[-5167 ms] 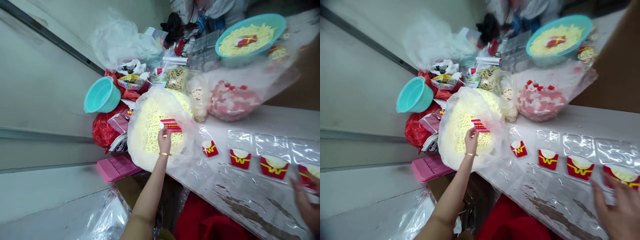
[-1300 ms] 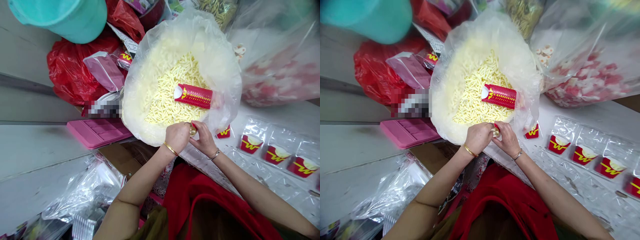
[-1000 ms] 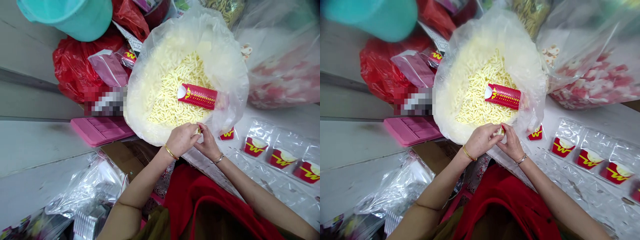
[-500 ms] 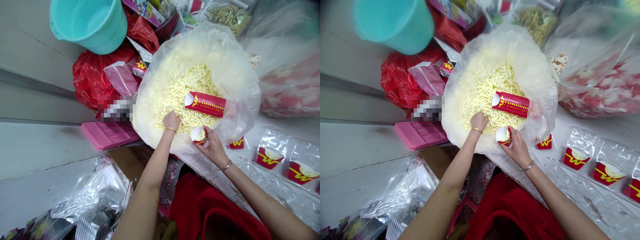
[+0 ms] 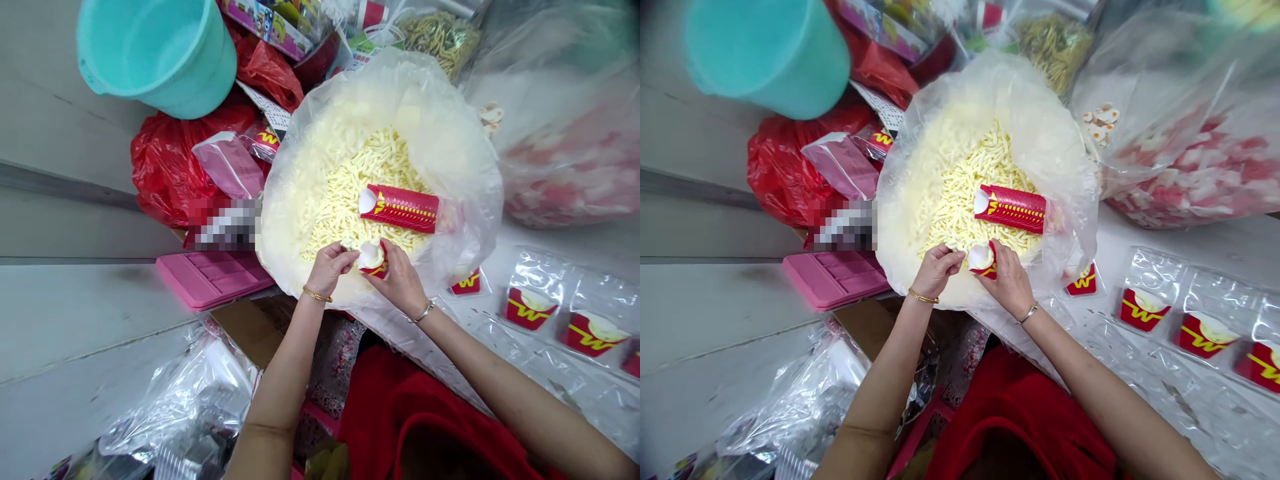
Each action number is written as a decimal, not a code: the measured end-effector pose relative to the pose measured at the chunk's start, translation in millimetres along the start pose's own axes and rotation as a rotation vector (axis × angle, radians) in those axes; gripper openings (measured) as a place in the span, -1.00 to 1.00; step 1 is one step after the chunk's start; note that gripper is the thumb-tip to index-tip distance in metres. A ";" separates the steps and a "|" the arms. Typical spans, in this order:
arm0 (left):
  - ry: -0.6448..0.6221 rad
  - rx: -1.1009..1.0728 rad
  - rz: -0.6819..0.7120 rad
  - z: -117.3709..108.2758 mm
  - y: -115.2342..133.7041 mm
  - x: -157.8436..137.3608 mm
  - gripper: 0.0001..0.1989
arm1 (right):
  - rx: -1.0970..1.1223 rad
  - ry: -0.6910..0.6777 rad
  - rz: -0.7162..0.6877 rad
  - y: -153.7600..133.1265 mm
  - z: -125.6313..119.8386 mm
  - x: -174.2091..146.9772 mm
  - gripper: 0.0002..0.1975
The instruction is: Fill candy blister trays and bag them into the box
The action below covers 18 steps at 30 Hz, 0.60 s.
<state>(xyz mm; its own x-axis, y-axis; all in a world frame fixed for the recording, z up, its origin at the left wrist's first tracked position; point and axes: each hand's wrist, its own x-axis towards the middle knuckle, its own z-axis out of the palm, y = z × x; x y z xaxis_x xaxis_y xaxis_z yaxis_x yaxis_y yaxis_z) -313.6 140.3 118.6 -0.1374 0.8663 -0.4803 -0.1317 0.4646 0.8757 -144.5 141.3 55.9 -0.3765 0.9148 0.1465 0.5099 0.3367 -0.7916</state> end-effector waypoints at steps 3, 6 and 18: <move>-0.053 0.197 0.011 6.3 -0.5 -0.8 -0.75 | -0.010 0.027 -0.010 -1.9 1.2 4.5 -0.23; -0.074 0.490 0.075 4.8 4.6 -1.2 -0.79 | -0.034 0.013 -0.045 1.5 -2.9 3.9 -0.26; -0.147 1.260 0.304 51.2 -7.3 -2.8 -0.79 | -0.064 -0.081 -0.129 8.2 -12.5 -9.2 -0.42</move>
<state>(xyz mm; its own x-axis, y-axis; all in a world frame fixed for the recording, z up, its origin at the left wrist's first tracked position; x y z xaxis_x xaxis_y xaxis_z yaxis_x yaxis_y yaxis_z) -262.0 143.9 116.1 0.1199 0.9413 -0.3157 0.9019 0.0297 0.4310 -127.2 138.4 55.5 -0.5019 0.8428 0.1943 0.5006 0.4663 -0.7293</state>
